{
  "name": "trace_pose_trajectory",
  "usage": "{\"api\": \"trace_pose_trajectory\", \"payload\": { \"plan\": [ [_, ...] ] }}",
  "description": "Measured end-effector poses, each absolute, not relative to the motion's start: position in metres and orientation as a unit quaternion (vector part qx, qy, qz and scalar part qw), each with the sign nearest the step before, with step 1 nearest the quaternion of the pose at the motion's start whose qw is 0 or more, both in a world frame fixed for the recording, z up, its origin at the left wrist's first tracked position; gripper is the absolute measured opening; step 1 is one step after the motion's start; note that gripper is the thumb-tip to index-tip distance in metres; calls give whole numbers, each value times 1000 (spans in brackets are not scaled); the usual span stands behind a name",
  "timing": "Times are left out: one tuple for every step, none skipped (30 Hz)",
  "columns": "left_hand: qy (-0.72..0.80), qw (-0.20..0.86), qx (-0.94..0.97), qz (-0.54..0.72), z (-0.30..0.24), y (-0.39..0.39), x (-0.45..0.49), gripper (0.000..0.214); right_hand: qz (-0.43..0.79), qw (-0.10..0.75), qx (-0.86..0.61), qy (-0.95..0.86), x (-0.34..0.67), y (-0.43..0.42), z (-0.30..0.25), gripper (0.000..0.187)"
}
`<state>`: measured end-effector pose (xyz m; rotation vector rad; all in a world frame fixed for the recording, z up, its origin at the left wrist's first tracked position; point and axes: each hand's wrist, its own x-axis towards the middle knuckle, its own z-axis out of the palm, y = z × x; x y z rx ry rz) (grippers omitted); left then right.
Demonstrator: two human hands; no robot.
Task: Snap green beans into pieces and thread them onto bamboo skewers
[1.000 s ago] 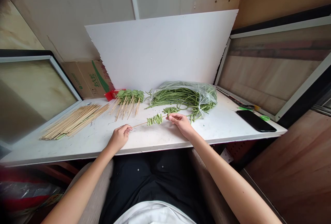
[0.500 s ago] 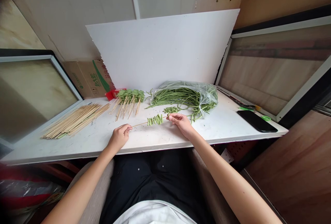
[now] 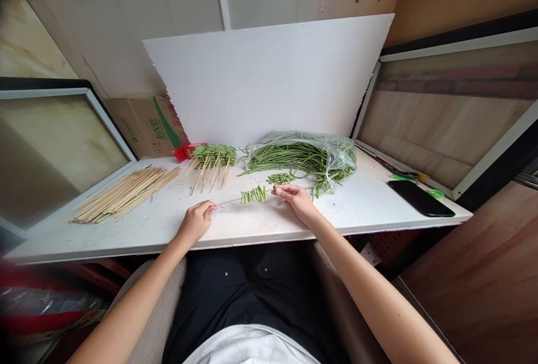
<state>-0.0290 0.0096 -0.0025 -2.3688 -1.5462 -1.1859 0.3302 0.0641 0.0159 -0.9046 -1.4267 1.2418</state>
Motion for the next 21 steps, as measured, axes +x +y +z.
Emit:
{"api": "trace_pose_trajectory", "payload": {
  "plan": [
    [-504, 36, -772, -386, -3, 10, -29, 23, 524, 500, -370, -583, 330, 64, 16, 37],
    [-504, 35, -772, -386, -3, 10, -29, 23, 537, 501, -363, -573, 330, 63, 17, 36],
    [-503, 34, -773, -386, -3, 10, -29, 23, 548, 504, -358, -563, 330, 62, 17, 35],
    [-502, 33, -773, -386, -4, 10, -30, 23, 554, 507, -356, -556, 329, 62, 18, 35],
    [-500, 32, -774, -387, -4, 10, -30, 23, 557, 511, -357, -549, 329, 61, 19, 36],
    [-500, 31, -774, -387, -4, 10, -30, 23, 558, 515, -359, -542, 329, 60, 20, 36],
    [-499, 31, -775, -387, -4, 10, -30, 23, 559, 519, -361, -536, 328, 60, 20, 37],
    [-499, 30, -775, -387, -4, 11, -29, 22, 559, 522, -364, -531, 328, 60, 21, 37],
    [-500, 30, -775, -385, -4, 11, -29, 22, 559, 524, -365, -529, 328, 59, 21, 36],
    [-501, 30, -775, -384, -4, 11, -29, 22, 559, 525, -365, -528, 328, 60, 21, 36],
    [-502, 30, -775, -382, -4, 11, -29, 22, 559, 525, -365, -528, 328, 60, 21, 35],
    [-504, 30, -775, -380, -4, 11, -29, 22, 558, 525, -365, -529, 328, 61, 21, 35],
    [-506, 31, -774, -379, -4, 10, -29, 23, 557, 525, -365, -530, 328, 61, 20, 35],
    [-507, 32, -774, -378, -4, 10, -29, 23, 556, 524, -366, -531, 328, 62, 19, 36],
    [-507, 33, -774, -377, -4, 10, -29, 23, 556, 524, -366, -532, 328, 63, 19, 36],
    [-507, 34, -774, -377, -4, 10, -29, 22, 556, 525, -366, -531, 328, 64, 17, 37],
    [-507, 34, -774, -377, -4, 10, -30, 22, 557, 525, -366, -530, 329, 64, 16, 37],
    [-507, 34, -774, -378, -4, 10, -30, 22, 557, 526, -365, -529, 329, 65, 15, 37],
    [-507, 33, -774, -379, -4, 10, -30, 22, 557, 526, -365, -529, 329, 66, 14, 37],
    [-507, 32, -773, -380, -4, 10, -30, 23, 557, 526, -364, -531, 330, 66, 13, 37],
    [-507, 30, -773, -381, -4, 9, -30, 23, 556, 525, -362, -533, 330, 67, 12, 37]
  ]
}}
